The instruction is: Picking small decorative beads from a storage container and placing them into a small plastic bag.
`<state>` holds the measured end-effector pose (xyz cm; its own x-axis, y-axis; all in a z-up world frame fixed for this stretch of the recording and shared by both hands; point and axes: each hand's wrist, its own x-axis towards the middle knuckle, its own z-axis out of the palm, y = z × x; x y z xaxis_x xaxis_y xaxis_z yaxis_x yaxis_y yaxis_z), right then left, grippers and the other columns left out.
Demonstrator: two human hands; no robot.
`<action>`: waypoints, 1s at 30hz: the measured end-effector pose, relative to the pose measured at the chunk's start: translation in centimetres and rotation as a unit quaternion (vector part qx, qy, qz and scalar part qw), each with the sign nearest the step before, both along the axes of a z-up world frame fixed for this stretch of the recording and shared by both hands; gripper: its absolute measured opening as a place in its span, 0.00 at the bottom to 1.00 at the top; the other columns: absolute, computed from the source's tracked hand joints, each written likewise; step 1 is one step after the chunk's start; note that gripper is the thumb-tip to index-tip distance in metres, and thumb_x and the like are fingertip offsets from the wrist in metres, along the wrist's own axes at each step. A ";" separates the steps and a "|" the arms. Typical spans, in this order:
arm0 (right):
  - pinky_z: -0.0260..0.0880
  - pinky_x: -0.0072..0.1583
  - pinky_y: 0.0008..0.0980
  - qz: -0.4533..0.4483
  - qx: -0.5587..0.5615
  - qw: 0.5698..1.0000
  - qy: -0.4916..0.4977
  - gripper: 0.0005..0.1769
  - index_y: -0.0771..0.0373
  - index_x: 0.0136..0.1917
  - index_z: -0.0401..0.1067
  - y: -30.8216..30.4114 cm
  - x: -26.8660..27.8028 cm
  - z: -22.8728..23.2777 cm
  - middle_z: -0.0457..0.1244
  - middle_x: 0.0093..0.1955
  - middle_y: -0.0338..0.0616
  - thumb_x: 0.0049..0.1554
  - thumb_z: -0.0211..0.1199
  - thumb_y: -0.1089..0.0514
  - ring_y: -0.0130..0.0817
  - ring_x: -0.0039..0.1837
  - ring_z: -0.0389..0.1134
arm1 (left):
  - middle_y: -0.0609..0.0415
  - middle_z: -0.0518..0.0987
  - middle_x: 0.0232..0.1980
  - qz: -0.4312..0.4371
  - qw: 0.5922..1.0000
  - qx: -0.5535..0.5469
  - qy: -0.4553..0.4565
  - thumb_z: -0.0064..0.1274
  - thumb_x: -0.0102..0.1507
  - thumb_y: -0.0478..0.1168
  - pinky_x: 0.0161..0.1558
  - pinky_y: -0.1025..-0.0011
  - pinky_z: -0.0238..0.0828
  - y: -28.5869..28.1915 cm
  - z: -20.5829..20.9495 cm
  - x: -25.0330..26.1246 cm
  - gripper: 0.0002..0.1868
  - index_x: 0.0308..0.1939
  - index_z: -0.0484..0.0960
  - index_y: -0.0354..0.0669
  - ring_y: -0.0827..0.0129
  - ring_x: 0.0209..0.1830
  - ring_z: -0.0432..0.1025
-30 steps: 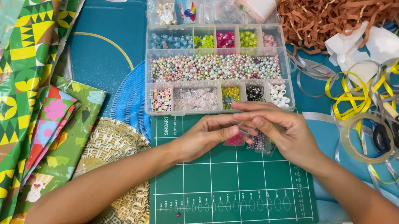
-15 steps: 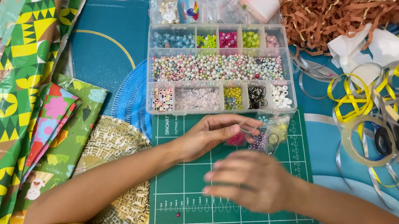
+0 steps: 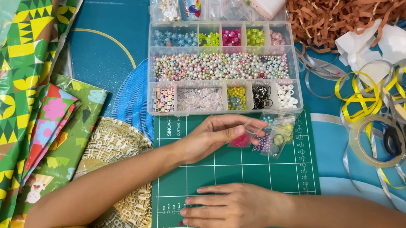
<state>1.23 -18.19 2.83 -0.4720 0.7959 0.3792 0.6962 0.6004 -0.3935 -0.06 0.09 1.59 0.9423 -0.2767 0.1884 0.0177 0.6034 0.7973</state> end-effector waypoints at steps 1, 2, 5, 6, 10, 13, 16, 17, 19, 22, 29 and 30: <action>0.66 0.74 0.51 0.002 -0.001 1.000 0.002 0.19 0.68 0.74 0.66 0.2 0.0 0.1 0.62 0.74 0.53 0.71 0.53 0.63 0.49 0.74 0.65 | 0.45 0.76 0.67 0.002 1.000 -0.001 0.002 0.49 0.73 0.44 0.68 0.63 0.70 0.0 0.0 0.0 0.20 0.65 0.76 0.38 0.60 0.61 0.75; 0.69 0.70 0.50 -0.017 0.014 1.000 0.011 0.15 0.68 0.69 0.69 0.4 -0.1 0.2 0.64 0.70 0.54 0.70 0.54 0.63 0.50 0.71 0.67 | 0.44 0.76 0.65 0.000 1.000 -0.003 0.005 0.49 0.73 0.44 0.67 0.64 0.70 0.0 0.1 -0.1 0.20 0.65 0.76 0.38 0.60 0.60 0.75; 0.70 0.72 0.51 -0.004 0.010 0.999 0.039 0.16 0.63 0.72 0.64 0.8 -1.2 0.5 0.61 0.73 0.51 0.72 0.54 0.61 0.51 0.74 0.67 | 0.43 0.77 0.64 -0.004 1.000 -0.004 0.006 0.48 0.73 0.44 0.67 0.65 0.70 0.1 0.1 -0.1 0.20 0.66 0.75 0.38 0.61 0.59 0.75; 0.68 0.77 0.55 0.024 -0.009 0.998 0.061 0.22 0.59 0.80 0.57 0.9 -1.7 0.5 0.56 0.81 0.47 0.75 0.52 0.58 0.53 0.80 0.65 | 0.43 0.77 0.64 -0.008 1.000 -0.004 0.008 0.48 0.73 0.44 0.67 0.66 0.70 0.1 0.1 0.0 0.20 0.66 0.75 0.39 0.61 0.59 0.76; 0.52 0.84 0.60 0.108 -0.114 0.979 0.129 0.21 0.68 0.78 0.58 1.0 -3.0 -2.7 0.51 0.82 0.49 0.74 0.46 0.63 0.54 0.86 0.50 | 0.43 0.77 0.64 -0.011 1.000 -0.005 0.016 0.48 0.73 0.44 0.67 0.65 0.69 0.2 0.1 -0.1 0.20 0.67 0.75 0.39 0.61 0.59 0.76; 0.61 0.80 0.57 0.089 -0.095 0.975 0.181 0.21 0.74 0.74 0.63 0.5 -2.7 -2.2 0.56 0.77 0.52 0.69 0.57 0.73 0.56 0.81 0.56 | 0.43 0.76 0.67 -0.008 1.000 -0.011 0.008 0.49 0.73 0.44 0.68 0.62 0.70 0.1 -0.1 0.0 0.20 0.66 0.75 0.38 0.59 0.61 0.75; 0.66 0.76 0.51 0.066 -0.035 0.983 0.165 0.14 0.79 0.66 0.72 0.0 -2.2 -1.5 0.63 0.71 0.57 0.68 0.59 0.73 0.54 0.76 0.62 | 0.46 0.75 0.68 -0.004 1.000 -0.023 -0.012 0.48 0.74 0.42 0.68 0.60 0.72 0.1 -0.2 0.0 0.18 0.66 0.75 0.39 0.58 0.66 0.72; 0.66 0.75 0.52 0.069 -0.046 0.982 0.167 0.14 0.78 0.66 0.72 -0.3 -1.9 -1.4 0.63 0.70 0.58 0.66 0.61 0.73 0.55 0.75 0.63 | 0.45 0.76 0.66 -0.006 1.000 -0.018 -0.004 0.48 0.73 0.43 0.68 0.61 0.71 0.1 -0.1 0.0 0.19 0.66 0.75 0.39 0.58 0.64 0.73; 0.67 0.75 0.52 0.072 -0.056 0.982 0.168 0.15 0.77 0.65 0.72 -0.8 -1.0 -0.9 0.64 0.69 0.59 0.65 0.63 0.74 0.56 0.74 0.64 | 0.44 0.77 0.64 -0.008 1.000 -0.012 0.002 0.49 0.73 0.43 0.68 0.61 0.71 0.2 0.0 0.0 0.20 0.66 0.75 0.40 0.57 0.62 0.74; 0.69 0.73 0.52 0.049 -0.042 0.988 0.143 0.14 0.71 0.66 0.72 -1.2 0.4 -0.1 0.65 0.68 0.55 0.66 0.61 0.72 0.51 0.73 0.65 | 0.44 0.77 0.64 -0.004 1.000 -0.011 0.015 0.49 0.72 0.44 0.68 0.63 0.70 0.3 0.1 -0.1 0.21 0.67 0.74 0.38 0.57 0.61 0.74; 0.77 0.62 0.46 0.005 0.036 0.995 0.095 0.10 0.72 0.59 0.76 -1.4 2.1 0.8 0.69 0.59 0.55 0.65 0.64 0.68 0.48 0.61 0.73 | 0.43 0.76 0.64 0.007 0.999 -0.029 0.016 0.48 0.72 0.42 0.70 0.60 0.68 0.3 0.3 0.0 0.21 0.68 0.73 0.38 0.58 0.64 0.72; 0.77 0.62 0.46 -0.007 0.045 0.996 0.078 0.09 0.71 0.59 0.76 -1.4 2.0 1.1 0.70 0.58 0.56 0.66 0.62 0.66 0.48 0.60 0.73 | 0.44 0.77 0.63 0.002 0.999 -0.030 0.018 0.47 0.73 0.43 0.69 0.62 0.68 0.4 0.2 0.0 0.21 0.69 0.72 0.40 0.59 0.61 0.74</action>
<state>3.18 -19.58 3.92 -0.3901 0.7618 0.5173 0.6399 0.6282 -0.4426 -0.09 0.50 1.80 0.9495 -0.2628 0.1714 0.0433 0.6509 0.7579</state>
